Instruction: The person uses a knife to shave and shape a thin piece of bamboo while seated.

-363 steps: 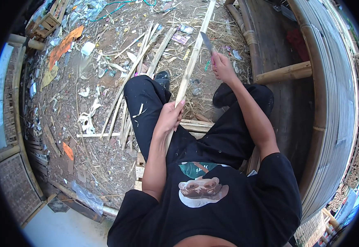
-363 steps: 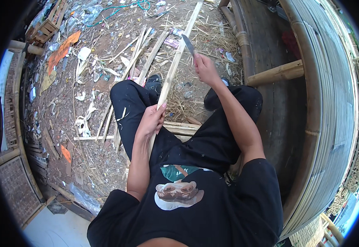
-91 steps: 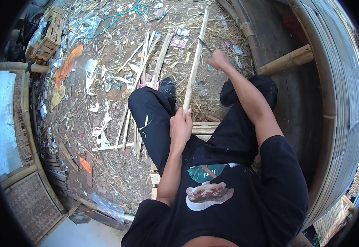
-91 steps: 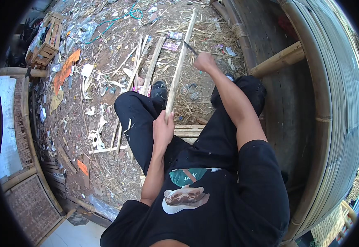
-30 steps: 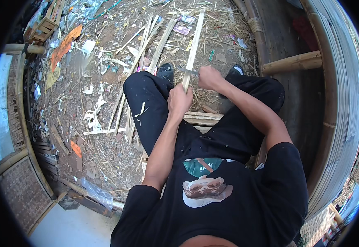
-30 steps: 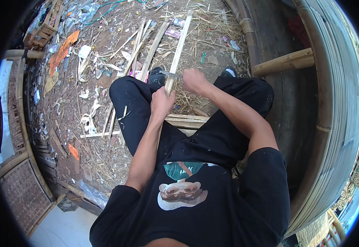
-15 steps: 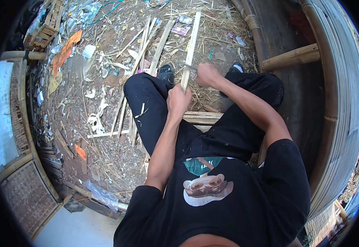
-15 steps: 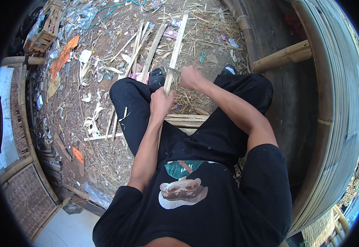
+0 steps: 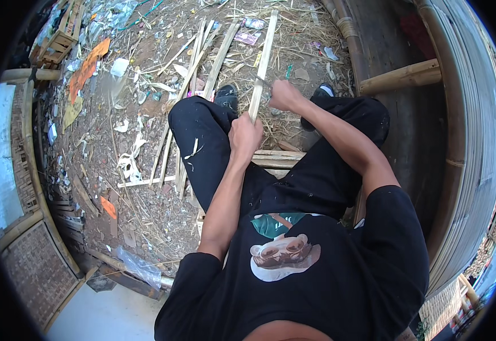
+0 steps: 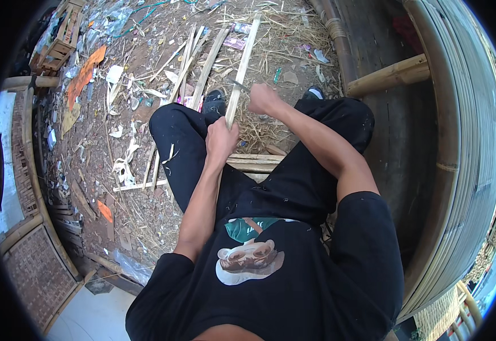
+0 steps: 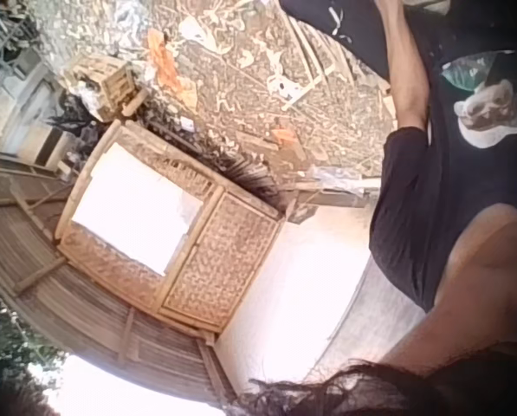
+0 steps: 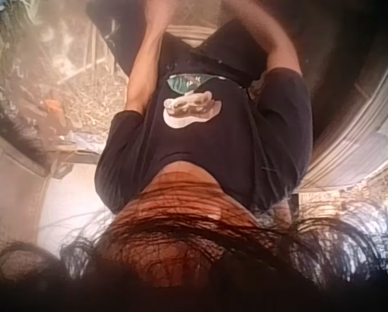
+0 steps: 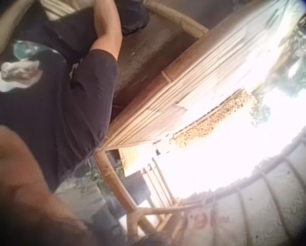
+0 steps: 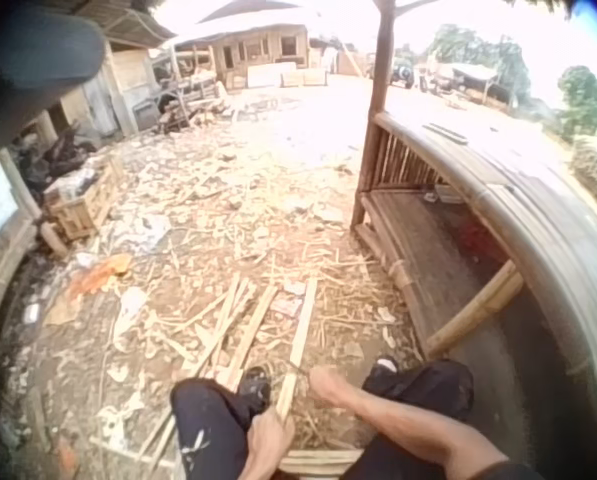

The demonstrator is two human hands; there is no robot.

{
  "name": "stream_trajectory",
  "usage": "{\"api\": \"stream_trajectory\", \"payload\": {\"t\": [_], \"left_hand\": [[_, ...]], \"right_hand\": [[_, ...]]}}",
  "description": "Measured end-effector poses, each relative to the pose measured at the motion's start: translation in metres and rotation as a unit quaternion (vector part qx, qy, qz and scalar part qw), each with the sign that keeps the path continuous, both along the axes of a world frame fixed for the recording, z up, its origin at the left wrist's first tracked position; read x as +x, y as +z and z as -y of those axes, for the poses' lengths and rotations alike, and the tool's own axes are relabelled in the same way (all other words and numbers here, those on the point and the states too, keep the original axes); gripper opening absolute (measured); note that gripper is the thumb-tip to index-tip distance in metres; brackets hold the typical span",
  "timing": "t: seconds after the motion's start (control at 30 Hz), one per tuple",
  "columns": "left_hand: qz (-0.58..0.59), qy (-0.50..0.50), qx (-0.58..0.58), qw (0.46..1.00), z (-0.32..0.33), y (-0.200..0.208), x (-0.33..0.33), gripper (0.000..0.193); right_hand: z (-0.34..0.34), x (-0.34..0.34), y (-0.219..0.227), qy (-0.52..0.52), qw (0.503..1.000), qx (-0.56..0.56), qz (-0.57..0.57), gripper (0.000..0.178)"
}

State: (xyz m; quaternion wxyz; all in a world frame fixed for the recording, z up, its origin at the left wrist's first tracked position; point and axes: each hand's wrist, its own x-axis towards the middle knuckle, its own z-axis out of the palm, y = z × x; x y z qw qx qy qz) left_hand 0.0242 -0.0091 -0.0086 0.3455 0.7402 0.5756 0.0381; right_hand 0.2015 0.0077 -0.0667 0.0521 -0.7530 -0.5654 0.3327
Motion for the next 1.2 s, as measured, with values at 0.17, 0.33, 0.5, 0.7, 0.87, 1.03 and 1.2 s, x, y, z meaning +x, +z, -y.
{"api": "stream_trajectory", "payload": {"t": [0.17,0.33,0.5,0.7,0.87,1.03,1.2], "left_hand": [[-0.022,0.006,0.005,1.000,0.002,-0.014,-0.006,0.031],[-0.012,0.006,-0.028,1.000,0.000,-0.001,-0.002,0.031],[-0.023,-0.012,0.010,1.000,0.003,-0.013,-0.003,0.031],[0.014,0.025,-0.063,0.998,-0.001,-0.015,-0.007,0.031],[0.002,-0.001,-0.030,1.000,-0.001,-0.015,-0.004,0.030],[0.001,-0.003,-0.018,1.000,0.000,-0.003,-0.002,0.029],[-0.024,-0.006,0.002,1.000,0.001,-0.008,-0.004,0.029]], "right_hand": [[0.005,-0.018,0.009,0.053,0.999,-0.006,0.000,0.025],[0.003,-0.008,0.003,0.013,0.999,0.024,-0.018,0.024],[-0.003,0.005,-0.016,-0.010,1.000,0.014,-0.011,0.023],[0.000,-0.008,-0.020,0.036,0.997,0.058,-0.048,0.022],[-0.010,0.007,-0.017,0.001,0.999,-0.002,-0.049,0.025],[0.002,-0.004,-0.009,0.080,0.997,-0.002,-0.022,0.025],[0.005,-0.012,-0.017,0.025,0.998,0.005,-0.050,0.026]]}}
